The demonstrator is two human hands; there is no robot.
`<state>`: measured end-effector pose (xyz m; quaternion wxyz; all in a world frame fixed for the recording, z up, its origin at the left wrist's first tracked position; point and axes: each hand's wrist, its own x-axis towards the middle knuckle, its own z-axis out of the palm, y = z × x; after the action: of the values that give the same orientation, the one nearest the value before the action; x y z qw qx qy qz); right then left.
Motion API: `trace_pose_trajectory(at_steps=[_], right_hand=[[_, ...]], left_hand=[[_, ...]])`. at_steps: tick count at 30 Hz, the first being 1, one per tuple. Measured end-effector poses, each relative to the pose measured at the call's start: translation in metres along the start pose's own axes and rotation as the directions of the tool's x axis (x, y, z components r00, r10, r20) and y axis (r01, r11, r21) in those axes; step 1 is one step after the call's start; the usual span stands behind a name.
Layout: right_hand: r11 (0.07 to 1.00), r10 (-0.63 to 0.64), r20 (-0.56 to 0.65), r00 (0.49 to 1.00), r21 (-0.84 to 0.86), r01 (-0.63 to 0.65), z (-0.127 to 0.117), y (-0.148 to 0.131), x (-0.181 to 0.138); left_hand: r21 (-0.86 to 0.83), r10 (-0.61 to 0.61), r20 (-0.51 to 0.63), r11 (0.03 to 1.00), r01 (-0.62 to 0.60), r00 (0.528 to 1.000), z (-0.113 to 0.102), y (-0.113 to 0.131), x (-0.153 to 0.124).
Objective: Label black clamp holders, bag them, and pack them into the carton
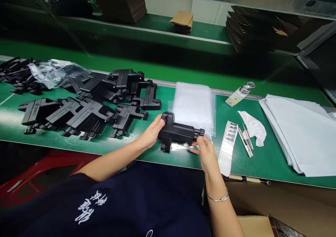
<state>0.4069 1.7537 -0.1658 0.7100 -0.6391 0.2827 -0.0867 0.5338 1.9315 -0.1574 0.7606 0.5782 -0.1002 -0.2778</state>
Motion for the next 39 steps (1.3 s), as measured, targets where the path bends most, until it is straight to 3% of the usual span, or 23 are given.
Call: trace_pose_trajectory(at_steps=[5,10,15,17,20,25,30,34,36,39], right_hand=[[1.000,-0.016,0.031,0.999,-0.005,0.016,0.000,-0.001,0.000],[0.987,-0.158,0.088,0.984,0.004,0.158,-0.001,0.001,0.000],[0.926,-0.266,-0.077,0.961,-0.296,0.233,-0.004,0.011,0.004],[0.896,-0.304,-0.068,0.950,-0.360,0.261,-0.005,0.012,0.005],[0.908,-0.342,-0.004,0.940,-0.258,0.329,-0.005,0.012,0.003],[0.902,-0.294,-0.115,0.949,-0.361,0.236,-0.004,0.010,0.000],[0.880,-0.377,-0.009,0.926,-0.316,0.355,-0.005,0.009,-0.001],[0.851,-0.365,-0.052,0.930,-0.425,0.310,-0.007,0.007,-0.002],[0.807,-0.422,-0.034,0.906,-0.469,0.358,-0.004,0.005,-0.005],[0.674,-0.575,0.087,0.814,-0.514,0.531,0.007,0.003,-0.016]], left_hand=[[-0.013,-0.003,0.000,1.000,0.003,1.000,-0.001,-0.001,0.001],[-0.037,-0.038,-0.011,0.999,0.038,0.999,-0.002,-0.003,0.000],[-0.026,-0.011,0.010,1.000,0.011,1.000,-0.001,-0.003,-0.002],[-0.027,-0.011,0.008,1.000,0.011,1.000,0.000,-0.003,-0.002],[-0.030,0.000,-0.012,1.000,-0.001,1.000,0.000,-0.003,-0.002],[-0.011,0.029,0.028,1.000,-0.029,0.999,0.000,-0.003,-0.003],[0.011,0.069,0.008,0.998,-0.069,0.998,-0.002,-0.002,-0.004],[-0.010,0.105,0.006,0.994,-0.105,0.994,-0.002,-0.001,-0.003],[-0.092,0.059,-0.052,0.994,-0.063,0.997,-0.002,-0.001,0.001],[-0.314,-0.123,-0.201,0.948,0.055,0.972,-0.002,0.002,0.011]])
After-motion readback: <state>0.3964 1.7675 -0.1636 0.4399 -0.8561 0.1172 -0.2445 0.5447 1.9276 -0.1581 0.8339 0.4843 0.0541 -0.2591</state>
